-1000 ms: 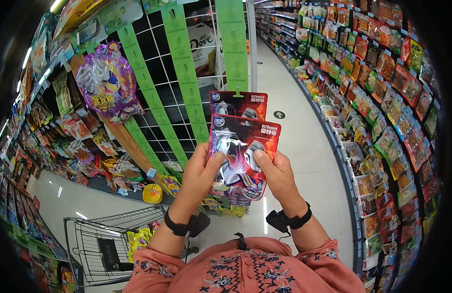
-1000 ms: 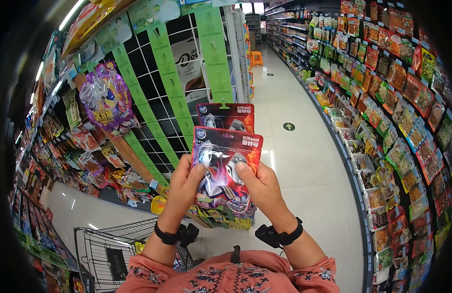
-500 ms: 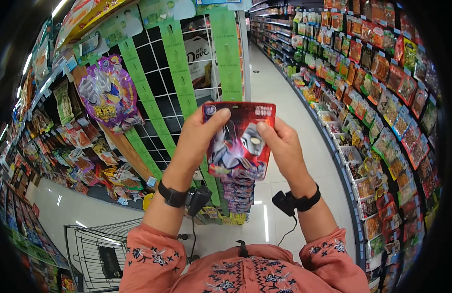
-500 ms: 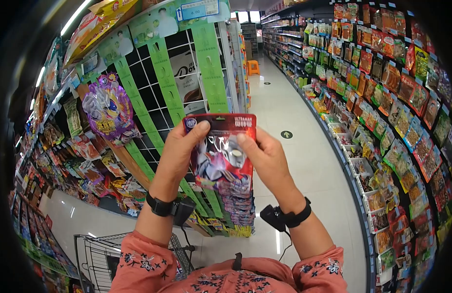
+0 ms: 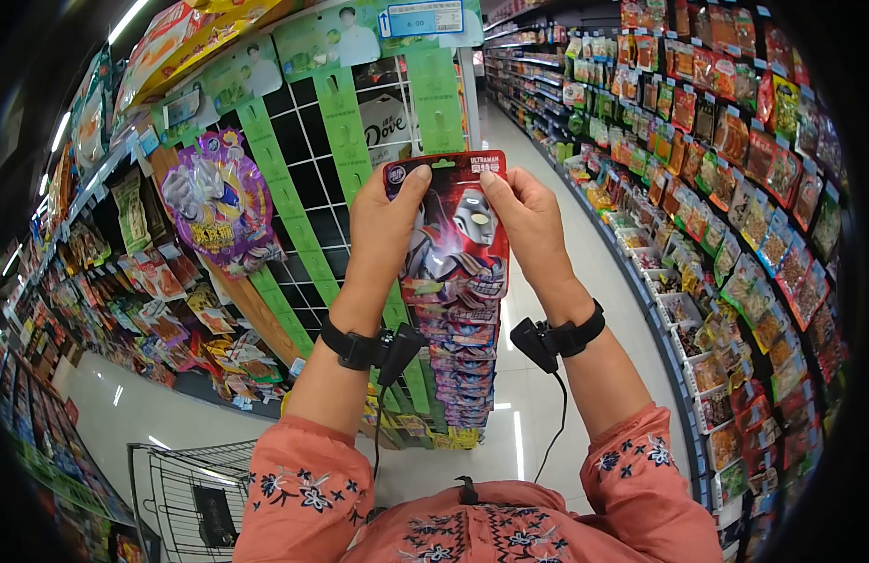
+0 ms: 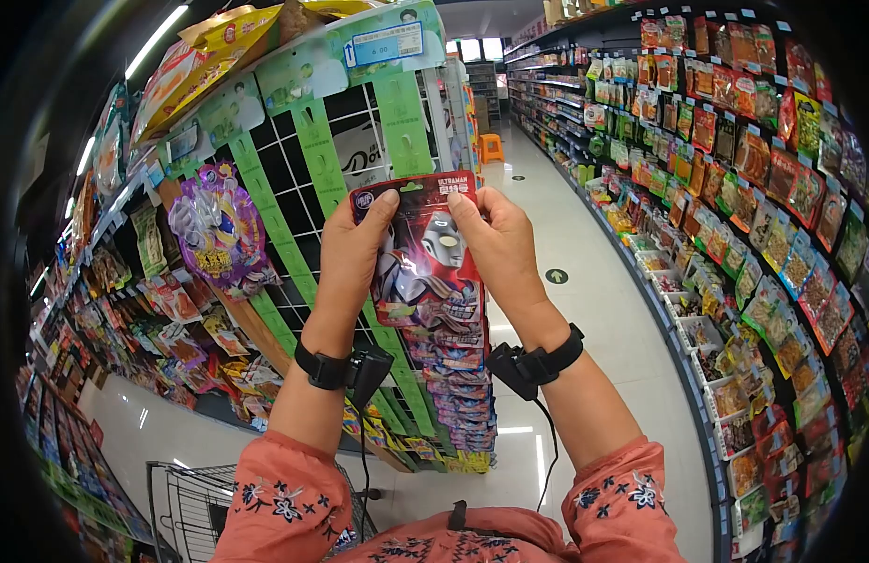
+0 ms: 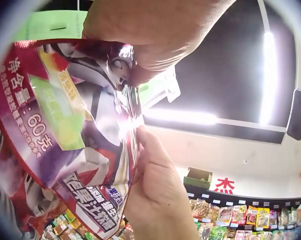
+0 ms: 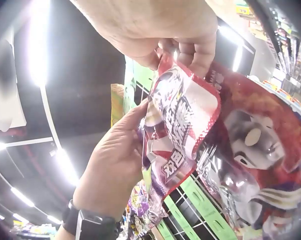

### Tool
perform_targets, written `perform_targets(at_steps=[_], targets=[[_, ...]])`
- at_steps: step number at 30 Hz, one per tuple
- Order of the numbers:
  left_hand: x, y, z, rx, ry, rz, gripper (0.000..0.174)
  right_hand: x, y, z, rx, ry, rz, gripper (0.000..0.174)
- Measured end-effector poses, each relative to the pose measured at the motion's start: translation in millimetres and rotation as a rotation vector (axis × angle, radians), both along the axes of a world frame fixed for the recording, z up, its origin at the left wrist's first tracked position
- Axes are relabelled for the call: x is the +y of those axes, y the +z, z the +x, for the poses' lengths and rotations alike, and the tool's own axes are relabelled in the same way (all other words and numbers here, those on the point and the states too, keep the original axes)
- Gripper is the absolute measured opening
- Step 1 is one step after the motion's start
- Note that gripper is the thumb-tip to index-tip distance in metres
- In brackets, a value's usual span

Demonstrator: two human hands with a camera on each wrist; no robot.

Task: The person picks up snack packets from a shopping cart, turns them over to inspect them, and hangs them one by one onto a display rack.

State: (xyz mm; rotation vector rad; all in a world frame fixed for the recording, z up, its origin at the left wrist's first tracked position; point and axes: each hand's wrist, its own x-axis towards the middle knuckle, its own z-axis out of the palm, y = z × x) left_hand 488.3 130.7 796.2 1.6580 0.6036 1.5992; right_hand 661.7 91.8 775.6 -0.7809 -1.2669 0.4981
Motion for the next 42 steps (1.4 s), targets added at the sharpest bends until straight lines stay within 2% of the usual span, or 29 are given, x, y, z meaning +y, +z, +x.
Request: perform_targets(at_steps=[4,9,16,20,27,33,42], targets=[[3,1,0,0.045,0.049,0.001,0.027,-3,1,-4,-0.019,-0.046,0.022,0.024],[2,1,2,-0.006,0.007,-0.013,0.027,5,-1,-4,-0.044,-0.091,0.045,0.028],[-1,0,8,-0.010,0.029,-0.039,0.027,11,-1,-4,0.008,-0.073,0.062,0.033],[-6,3,7,0.072,0.122,-0.047,0.027,6,2,-6,-0.010,-0.129,0.065,0.031],[-6,7,3,0.113,0.137,-0.037,0.025,2,4,-2,-0.077,-0.192,0.068,0.034],[-9,9,3,0.151,0.223,-0.037,0.032,4,8,-1,-0.120,-0.262,0.071,0.033],[-16,15,5,0.221,0.274,-0.065,0.031,1,7,4,-0.112,-0.215,0.078,0.033]])
